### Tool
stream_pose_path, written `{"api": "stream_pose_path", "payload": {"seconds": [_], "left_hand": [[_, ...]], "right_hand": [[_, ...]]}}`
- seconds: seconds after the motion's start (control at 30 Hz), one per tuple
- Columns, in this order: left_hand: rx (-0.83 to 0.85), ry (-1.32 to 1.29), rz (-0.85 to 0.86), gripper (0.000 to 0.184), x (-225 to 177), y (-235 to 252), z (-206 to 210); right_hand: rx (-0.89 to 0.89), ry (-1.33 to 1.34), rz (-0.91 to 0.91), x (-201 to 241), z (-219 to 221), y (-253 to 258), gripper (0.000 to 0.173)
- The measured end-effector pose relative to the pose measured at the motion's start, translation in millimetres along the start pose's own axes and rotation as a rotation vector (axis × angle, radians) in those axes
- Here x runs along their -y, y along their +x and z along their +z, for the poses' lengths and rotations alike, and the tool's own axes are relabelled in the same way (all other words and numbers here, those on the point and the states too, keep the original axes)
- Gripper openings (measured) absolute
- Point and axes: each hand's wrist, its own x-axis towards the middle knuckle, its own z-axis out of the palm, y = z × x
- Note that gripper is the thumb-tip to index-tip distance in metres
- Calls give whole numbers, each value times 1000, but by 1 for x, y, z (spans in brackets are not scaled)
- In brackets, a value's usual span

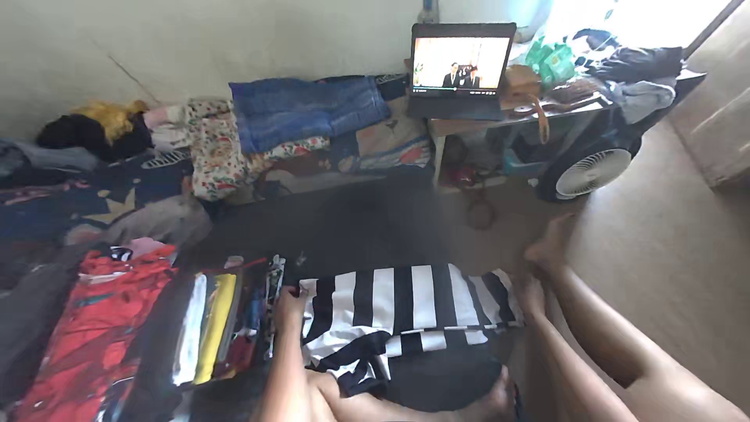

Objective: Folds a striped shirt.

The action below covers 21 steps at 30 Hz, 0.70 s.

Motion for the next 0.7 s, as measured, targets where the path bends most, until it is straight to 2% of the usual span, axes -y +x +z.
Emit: {"api": "stream_pose_path", "payload": {"seconds": [0.07,0.13,0.2,0.27,0.37,0.47,0.53,0.63,0.7], "left_hand": [[-97,37,109,55,-10,-9,-7],[-83,78,304,47,-29,-23,-15],[48,131,558,38,-56,-50,-9],[217,178,815,36,-84,-99,16],[383,168,1177,30,-105,-172,83],[555,252,1191,32,-122,-208,133],[540,287,1155,34,-134,-212,145],[528,348,1117,40,-149,-210,146],[546,379,1095,42,-155,-206,143]], "right_hand": [[-62,53,-24,-1,-5,-29,48],[1,173,24,-6,-3,-70,42],[170,365,181,-5,10,-108,45],[332,565,339,-5,27,-129,53],[362,726,458,-7,32,-132,60],[412,805,511,-18,28,-125,60],[489,835,508,-19,24,-122,59],[618,838,353,-18,22,-121,44],[637,856,254,-15,22,-122,33]]}}
